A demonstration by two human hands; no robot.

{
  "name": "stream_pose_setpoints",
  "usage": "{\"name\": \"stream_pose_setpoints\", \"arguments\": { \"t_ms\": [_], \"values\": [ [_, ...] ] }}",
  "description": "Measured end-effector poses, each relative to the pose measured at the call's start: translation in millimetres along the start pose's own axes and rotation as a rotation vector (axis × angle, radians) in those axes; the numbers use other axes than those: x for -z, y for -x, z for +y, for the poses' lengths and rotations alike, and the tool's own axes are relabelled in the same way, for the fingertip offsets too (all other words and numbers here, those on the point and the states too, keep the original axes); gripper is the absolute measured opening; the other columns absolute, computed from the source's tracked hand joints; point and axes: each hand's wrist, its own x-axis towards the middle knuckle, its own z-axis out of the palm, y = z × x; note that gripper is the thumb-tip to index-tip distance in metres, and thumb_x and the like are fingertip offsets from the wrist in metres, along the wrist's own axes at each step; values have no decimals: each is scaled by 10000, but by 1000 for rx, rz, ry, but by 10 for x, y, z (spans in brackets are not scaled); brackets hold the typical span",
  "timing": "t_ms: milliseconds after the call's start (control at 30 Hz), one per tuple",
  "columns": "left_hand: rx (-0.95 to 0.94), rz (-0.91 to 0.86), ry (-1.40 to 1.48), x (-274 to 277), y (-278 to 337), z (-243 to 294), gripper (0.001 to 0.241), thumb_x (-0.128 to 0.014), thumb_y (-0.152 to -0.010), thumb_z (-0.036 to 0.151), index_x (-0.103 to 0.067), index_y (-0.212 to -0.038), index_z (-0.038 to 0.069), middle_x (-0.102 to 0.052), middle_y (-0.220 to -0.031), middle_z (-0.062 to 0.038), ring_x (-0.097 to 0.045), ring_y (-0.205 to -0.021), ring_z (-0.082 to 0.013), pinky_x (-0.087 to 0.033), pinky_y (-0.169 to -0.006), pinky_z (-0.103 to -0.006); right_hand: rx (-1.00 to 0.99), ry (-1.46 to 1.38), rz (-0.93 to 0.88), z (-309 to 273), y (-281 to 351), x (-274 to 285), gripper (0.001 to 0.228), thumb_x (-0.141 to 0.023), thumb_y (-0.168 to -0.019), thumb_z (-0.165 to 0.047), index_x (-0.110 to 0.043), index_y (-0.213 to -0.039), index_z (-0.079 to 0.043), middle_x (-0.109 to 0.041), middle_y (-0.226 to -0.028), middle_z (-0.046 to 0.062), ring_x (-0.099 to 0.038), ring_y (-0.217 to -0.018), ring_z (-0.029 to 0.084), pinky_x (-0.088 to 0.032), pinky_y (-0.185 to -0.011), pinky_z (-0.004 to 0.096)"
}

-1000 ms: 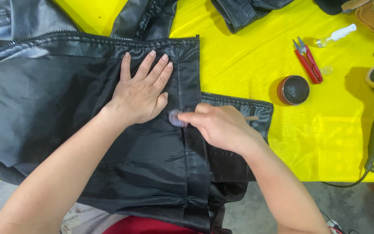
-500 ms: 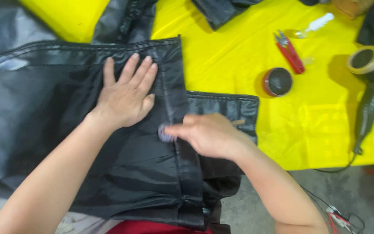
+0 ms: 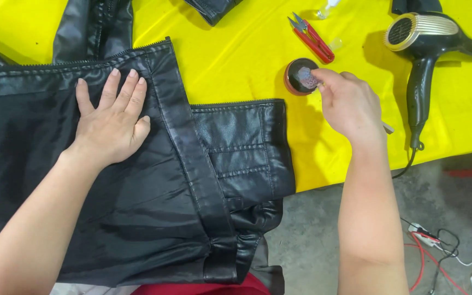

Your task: Polishing a black leather jacket using a wax stick and a sponge applicator at an alteration workstation.

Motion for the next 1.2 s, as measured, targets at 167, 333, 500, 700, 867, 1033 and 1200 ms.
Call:
{"name": "stream_pose_setpoints", "arguments": {
  "t_ms": [167,333,500,700,867,1033,1200],
  "values": [
    [-10,-6,12,28,1,10,736,-192,-1019,471,-189,-1679,146,-74,-1779,-64,35,-1633,-287,157,-1188,-688,17,-13,-2,-183,48,70,370,-497,-1085,-236,-640,-1417,-313,-686,-1116,213,-692,-1032,462,-551,-840,593],
    [-19,9,3,19,5,11,733,-203,-1022,464,-194,-1680,141,-86,-1779,-70,21,-1634,-290,151,-1186,-693,26,35,44,-251,45,-58,361,-500,-1083,-232,-643,-1399,-334,-685,-1070,186,-718,-974,434,-560,-814,568],
    [-8,6,0,11,-3,17,741,-202,-1016,477,-187,-1680,149,-74,-1780,-64,30,-1633,-284,161,-1179,-694,1,18,91,-210,66,-106,376,-498,-1094,-223,-635,-1426,-333,-672,-1067,188,-716,-956,438,-554,-783,579],
    [33,-63,-4,243,4,65,727,-241,-1015,488,-233,-1662,156,-148,-1753,-86,-36,-1611,-309,102,-1169,-718,156,48,242,-345,82,-85,387,-557,-1061,-176,-633,-1425,-280,-646,-999,165,-719,-892,438,-577,-736,574],
    [38,88,331,411,-67,77,524,-280,-1112,377,-478,-1576,235,-481,-1571,-103,-271,-1539,-296,8,-1119,-731,682,-495,101,-1226,127,17,333,-570,-997,-12,-698,-1293,-91,-726,-1048,267,-682,-1020,500,-553,-843,593],
    [49,148,170,344,-47,194,465,-469,-1081,267,-550,-1535,214,-496,-1519,-147,-283,-1494,-345,-30,-1092,-744,710,-346,-13,-2002,69,-63,345,-513,-1042,-132,-706,-1302,-250,-713,-967,188,-720,-917,408,-576,-794,482],
    [48,59,76,419,-12,187,500,-464,-1072,235,-489,-1571,236,-437,-1578,-117,-239,-1518,-322,-45,-1113,-709,698,-261,-23,-2205,-125,-219,368,-467,-1073,-194,-675,-1357,-304,-693,-952,124,-723,-840,303,-576,-757,383]
  ]
}}
